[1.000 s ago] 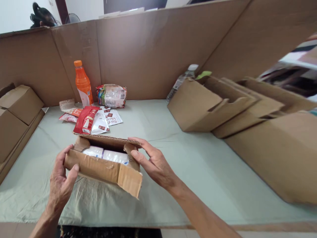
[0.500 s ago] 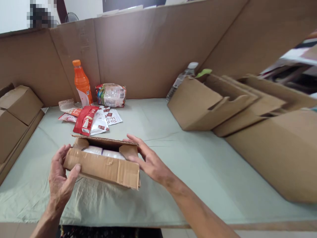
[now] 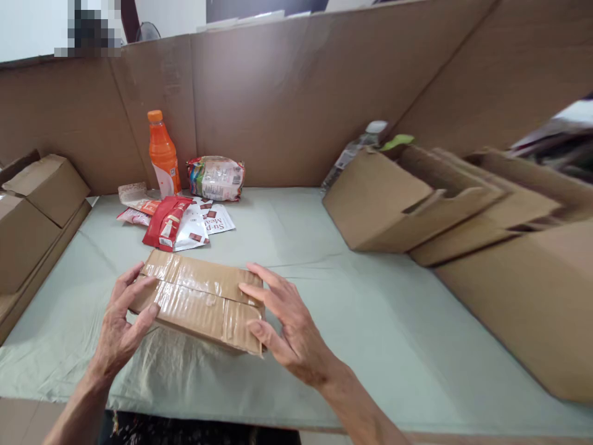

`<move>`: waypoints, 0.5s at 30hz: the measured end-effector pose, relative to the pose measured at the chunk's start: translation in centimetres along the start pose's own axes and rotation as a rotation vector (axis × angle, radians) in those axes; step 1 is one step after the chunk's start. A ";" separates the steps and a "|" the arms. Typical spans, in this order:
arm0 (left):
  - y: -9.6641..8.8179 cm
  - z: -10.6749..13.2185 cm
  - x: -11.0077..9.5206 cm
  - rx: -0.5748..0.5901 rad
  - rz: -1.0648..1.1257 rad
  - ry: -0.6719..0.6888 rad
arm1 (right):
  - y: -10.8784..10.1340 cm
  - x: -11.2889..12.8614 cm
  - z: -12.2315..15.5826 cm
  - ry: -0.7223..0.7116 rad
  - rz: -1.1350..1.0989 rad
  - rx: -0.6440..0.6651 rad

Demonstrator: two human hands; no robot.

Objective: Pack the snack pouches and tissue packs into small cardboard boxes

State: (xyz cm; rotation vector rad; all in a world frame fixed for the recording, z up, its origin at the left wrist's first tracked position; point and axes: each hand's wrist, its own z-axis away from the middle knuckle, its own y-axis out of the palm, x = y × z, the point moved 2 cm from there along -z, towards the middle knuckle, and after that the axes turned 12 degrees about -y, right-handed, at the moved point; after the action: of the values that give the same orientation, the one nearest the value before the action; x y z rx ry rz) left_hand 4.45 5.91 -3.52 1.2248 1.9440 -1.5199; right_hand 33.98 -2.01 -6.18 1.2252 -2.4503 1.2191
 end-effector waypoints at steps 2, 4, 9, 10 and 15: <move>-0.5 -0.5 0.4 0.080 0.006 0.008 | 0.0 0.2 0.8 0.029 0.006 0.027; -0.9 -0.9 0.9 0.137 0.033 0.011 | 0.0 0.5 1.7 0.043 -0.005 0.053; -1.5 -1.5 2.0 0.276 0.086 0.030 | 0.1 1.0 3.2 0.072 0.012 0.094; -1.5 -1.6 2.1 0.295 0.088 0.044 | 0.2 1.0 3.4 0.092 0.013 0.099; -1.8 -1.4 2.3 0.332 0.067 0.111 | 0.6 -0.5 3.5 0.194 -0.068 0.141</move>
State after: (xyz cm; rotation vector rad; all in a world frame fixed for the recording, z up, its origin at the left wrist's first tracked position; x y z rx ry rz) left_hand 2.05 8.04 -3.74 1.5221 1.7421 -1.8268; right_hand 34.67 -4.03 -9.13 1.1518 -2.2006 1.4400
